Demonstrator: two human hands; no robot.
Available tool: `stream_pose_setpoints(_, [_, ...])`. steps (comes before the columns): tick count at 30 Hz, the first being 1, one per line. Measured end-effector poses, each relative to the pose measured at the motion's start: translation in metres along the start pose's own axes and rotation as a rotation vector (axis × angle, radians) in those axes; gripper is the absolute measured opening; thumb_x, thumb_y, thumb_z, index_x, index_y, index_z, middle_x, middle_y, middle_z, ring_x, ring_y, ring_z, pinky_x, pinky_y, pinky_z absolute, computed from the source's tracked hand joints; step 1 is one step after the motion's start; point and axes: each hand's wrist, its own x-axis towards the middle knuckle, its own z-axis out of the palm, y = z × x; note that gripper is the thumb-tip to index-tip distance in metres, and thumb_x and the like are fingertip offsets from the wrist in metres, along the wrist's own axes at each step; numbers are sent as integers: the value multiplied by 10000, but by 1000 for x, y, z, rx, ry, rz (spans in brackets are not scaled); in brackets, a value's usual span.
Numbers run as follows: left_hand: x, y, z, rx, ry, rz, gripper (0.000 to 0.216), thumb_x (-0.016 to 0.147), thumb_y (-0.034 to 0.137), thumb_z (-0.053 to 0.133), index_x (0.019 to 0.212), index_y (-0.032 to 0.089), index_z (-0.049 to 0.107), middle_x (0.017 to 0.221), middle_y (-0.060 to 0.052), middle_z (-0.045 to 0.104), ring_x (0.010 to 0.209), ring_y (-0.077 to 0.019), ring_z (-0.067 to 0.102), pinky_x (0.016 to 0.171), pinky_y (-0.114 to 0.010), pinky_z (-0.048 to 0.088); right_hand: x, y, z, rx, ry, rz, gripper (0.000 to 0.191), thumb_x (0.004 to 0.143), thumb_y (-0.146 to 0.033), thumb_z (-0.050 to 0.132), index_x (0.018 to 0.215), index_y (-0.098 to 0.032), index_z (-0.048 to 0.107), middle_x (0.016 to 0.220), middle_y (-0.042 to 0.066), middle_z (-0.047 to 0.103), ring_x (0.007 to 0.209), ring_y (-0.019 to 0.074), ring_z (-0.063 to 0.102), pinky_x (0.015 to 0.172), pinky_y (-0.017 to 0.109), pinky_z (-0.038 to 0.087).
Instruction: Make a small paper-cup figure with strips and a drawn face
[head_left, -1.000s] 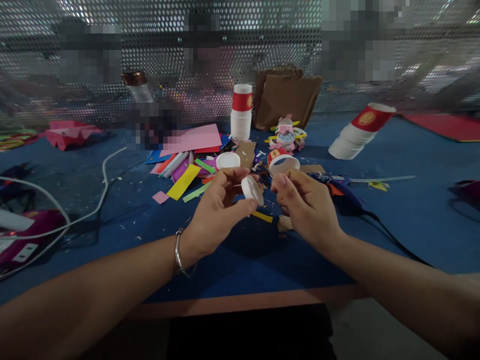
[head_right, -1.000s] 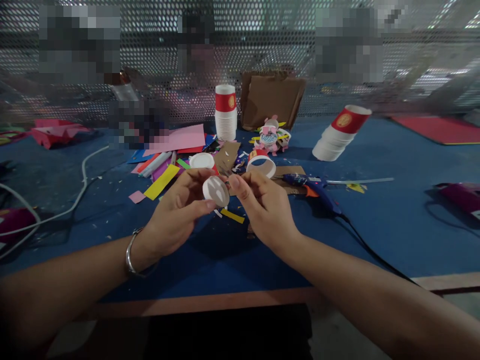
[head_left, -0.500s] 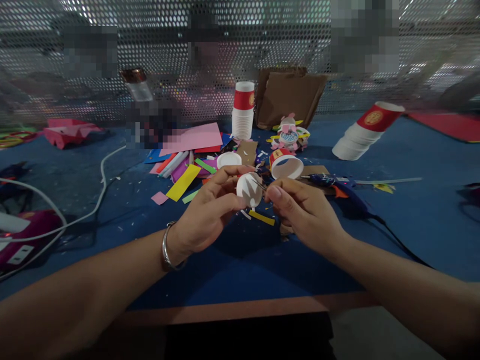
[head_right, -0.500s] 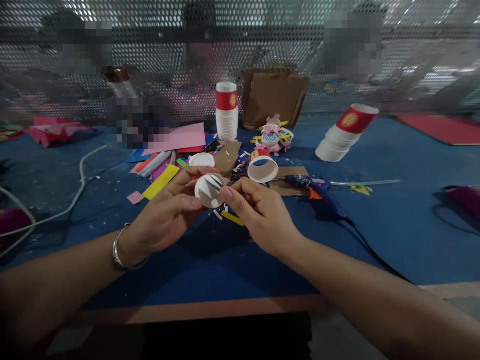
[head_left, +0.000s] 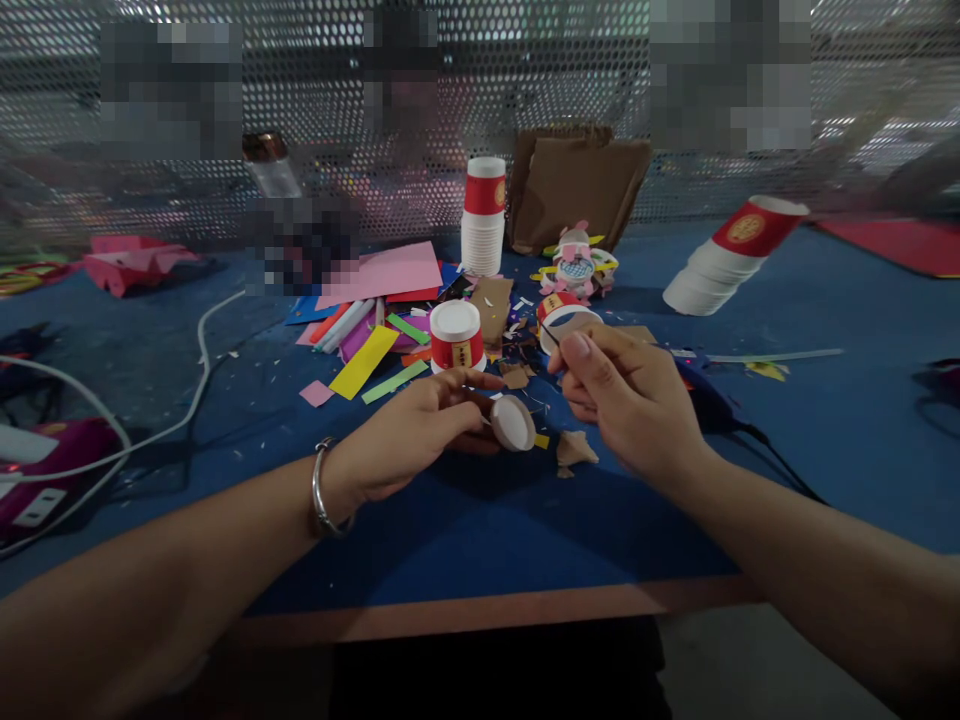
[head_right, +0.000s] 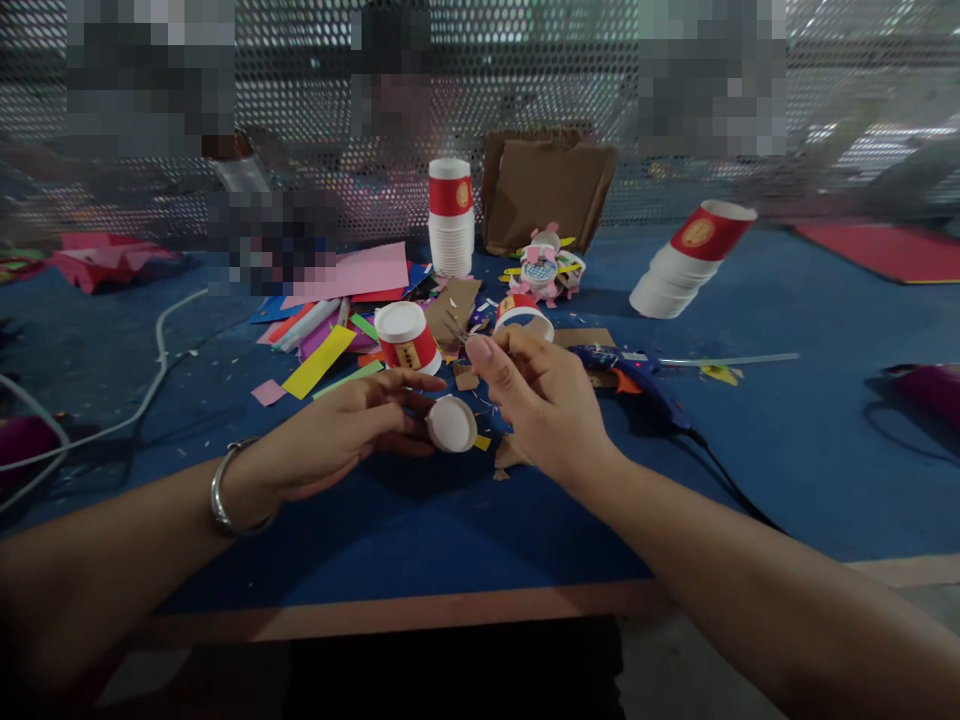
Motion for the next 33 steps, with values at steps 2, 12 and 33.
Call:
stream_pose_setpoints(2, [0,0,-3,157,-9,42,360,790,110,662,1140,187,698,1018,-80,793,821,-184,768,746,-344,668,2,0,-1,-8,13,-11,525,974,-708,684,794,-220,608,575,-63,398,487,82,302,441,273,224])
stream_pose_setpoints(12, [23,10,-37,1063,571,927,523,869,326,776,1352,217,609,1354,-135,695,1249,-337,638,1022,-534,572,3,6,-1,-31,40,-5,527,969,-713,686,790,-222,613,551,-68,388,472,83,305,433,268,233])
stream_pose_setpoints(33, [17,8,-12,256,126,628,595,771,326,935,1232,247,567,1301,-75,688,1087,-211,714,906,-334,624,7,8,-2,-55,197,-45,412,871,-590,863,968,-266,627,669,-44,473,562,123,392,495,308,273])
